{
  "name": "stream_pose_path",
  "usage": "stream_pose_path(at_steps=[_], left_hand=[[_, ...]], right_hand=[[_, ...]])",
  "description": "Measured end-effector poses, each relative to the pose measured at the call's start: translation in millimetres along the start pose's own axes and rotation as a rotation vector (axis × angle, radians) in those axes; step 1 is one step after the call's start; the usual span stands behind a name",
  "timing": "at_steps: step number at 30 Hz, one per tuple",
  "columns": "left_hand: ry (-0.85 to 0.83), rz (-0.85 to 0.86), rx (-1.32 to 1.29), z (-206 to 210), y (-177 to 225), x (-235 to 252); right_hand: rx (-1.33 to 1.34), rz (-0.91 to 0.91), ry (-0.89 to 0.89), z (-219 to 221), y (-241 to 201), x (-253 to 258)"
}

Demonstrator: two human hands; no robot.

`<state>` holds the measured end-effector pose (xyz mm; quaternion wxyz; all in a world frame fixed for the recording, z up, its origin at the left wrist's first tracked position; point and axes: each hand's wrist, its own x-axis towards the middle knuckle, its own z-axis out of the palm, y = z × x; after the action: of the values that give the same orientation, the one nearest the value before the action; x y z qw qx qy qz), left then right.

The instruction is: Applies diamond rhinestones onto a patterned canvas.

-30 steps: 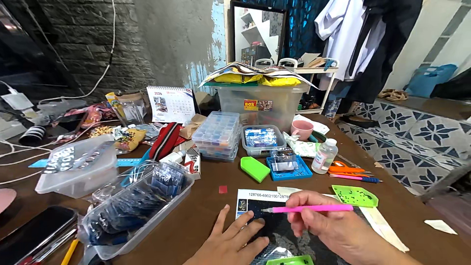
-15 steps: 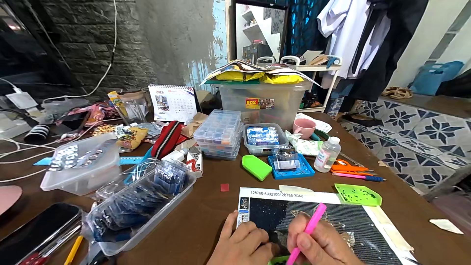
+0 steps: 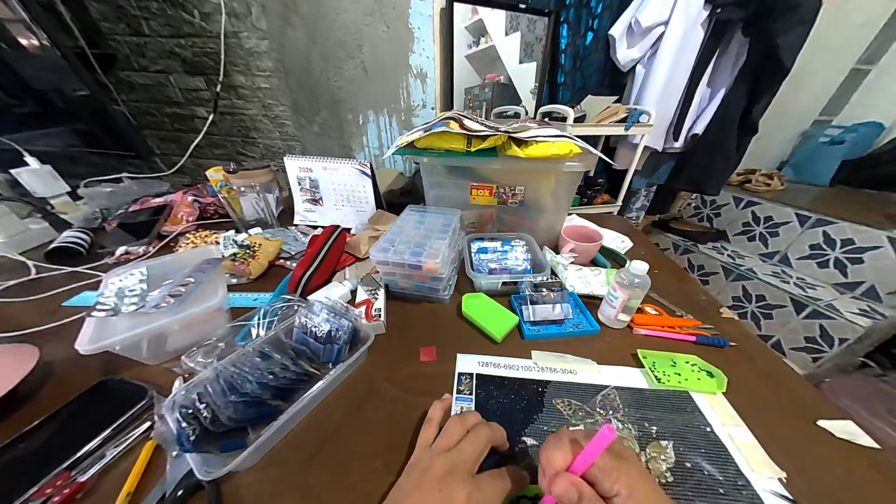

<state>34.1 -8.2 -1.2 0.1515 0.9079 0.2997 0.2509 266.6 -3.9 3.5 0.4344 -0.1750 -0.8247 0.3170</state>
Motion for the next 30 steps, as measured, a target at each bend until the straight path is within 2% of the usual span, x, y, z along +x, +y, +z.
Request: stream_pose_path(at_steps=[19,23,30], left_hand=[[-0.013,0.007,-0.023,-1.6,0.7,-0.1],[-0.011,0.027,-0.026,-0.8,-0.6,-0.6],[-0.042,-0.015,-0.040,-3.1,-6.4,-1.1]], right_hand=[[-0.068,-0.059,-0.042,1.2,1.6,-0.4],[0.003,0.070,0.034,0.1,-1.1,-0.3],[0.190,0.328,0.280,-5.0,-0.4,3.1]])
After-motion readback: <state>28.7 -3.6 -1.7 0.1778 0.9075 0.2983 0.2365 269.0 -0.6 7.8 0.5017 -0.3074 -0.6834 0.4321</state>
